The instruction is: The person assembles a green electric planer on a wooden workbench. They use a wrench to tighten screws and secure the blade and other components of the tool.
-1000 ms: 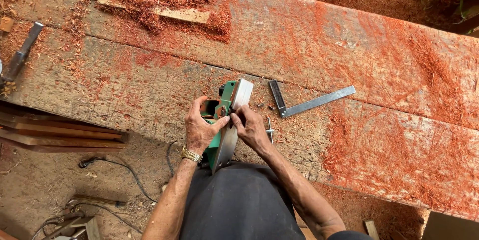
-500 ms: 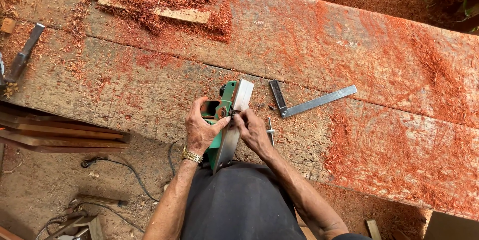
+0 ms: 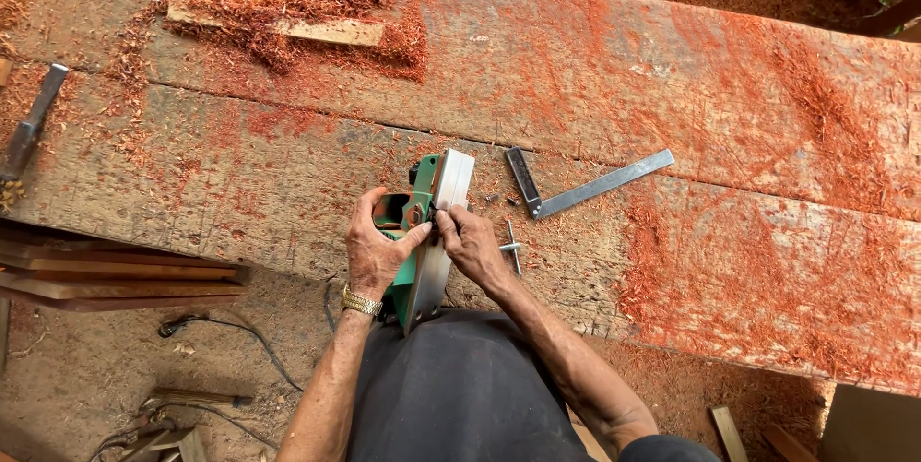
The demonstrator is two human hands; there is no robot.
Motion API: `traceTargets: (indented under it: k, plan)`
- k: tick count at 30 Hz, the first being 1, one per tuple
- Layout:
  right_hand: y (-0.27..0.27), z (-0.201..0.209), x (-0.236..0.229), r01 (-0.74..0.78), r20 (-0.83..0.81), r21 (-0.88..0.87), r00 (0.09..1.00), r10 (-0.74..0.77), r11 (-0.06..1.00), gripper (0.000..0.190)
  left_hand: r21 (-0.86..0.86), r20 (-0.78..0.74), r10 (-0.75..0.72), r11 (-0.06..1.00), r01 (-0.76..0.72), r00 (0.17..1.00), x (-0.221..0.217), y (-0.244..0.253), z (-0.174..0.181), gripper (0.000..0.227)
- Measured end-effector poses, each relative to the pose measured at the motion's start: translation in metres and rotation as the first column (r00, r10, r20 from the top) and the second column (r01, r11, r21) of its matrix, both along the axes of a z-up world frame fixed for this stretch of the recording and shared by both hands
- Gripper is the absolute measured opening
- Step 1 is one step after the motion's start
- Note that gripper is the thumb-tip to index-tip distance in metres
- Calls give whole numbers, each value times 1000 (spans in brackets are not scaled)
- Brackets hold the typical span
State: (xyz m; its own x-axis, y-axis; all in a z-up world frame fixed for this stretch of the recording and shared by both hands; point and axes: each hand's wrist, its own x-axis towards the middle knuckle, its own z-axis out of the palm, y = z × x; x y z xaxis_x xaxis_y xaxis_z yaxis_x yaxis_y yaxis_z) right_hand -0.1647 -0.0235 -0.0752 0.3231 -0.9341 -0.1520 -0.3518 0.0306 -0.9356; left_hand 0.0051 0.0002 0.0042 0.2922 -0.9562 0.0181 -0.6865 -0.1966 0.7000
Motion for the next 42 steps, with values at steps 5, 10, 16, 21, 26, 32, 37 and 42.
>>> traceTargets:
  k: [5, 10, 16, 21, 26, 32, 37, 42]
  plan:
    - [1, 26, -5, 53, 189, -174, 982, -19, 983, 25, -28, 1, 10, 1000, -10, 1000, 0, 0, 1, 83]
    - [1, 7, 0, 48, -57, 169, 998, -39, 984, 32, -20, 37, 3, 1000, -3, 999, 1, 0, -4, 83]
    - [4, 33, -6, 97, 260, -314, 965, -13, 944, 22, -38, 56, 13, 999, -11, 998, 1, -1, -3, 86]
    - [6, -15, 4, 36, 67, 102, 997, -43, 994, 31, -2, 34, 0, 1000, 0, 999, 1, 0, -3, 84]
    - [4, 18, 0, 80, 174, -175, 984, -49, 981, 26, -4, 14, 23, 1000, -23, 1000, 1, 0, 0, 86]
    - [-2, -2, 3, 55, 18, 119, 998, -58, 991, 29, -19, 33, 3, 1000, -2, 999, 1, 0, -4, 84]
    - [1, 20, -5, 42, 155, -242, 988, -4, 969, 33, -36, 43, 12, 999, -11, 999, 1, 0, -2, 84]
    - [-3, 23, -5, 28, 89, 168, 995, -44, 985, 33, 3, -1, 18, 1000, -18, 1000, 1, 0, -2, 83]
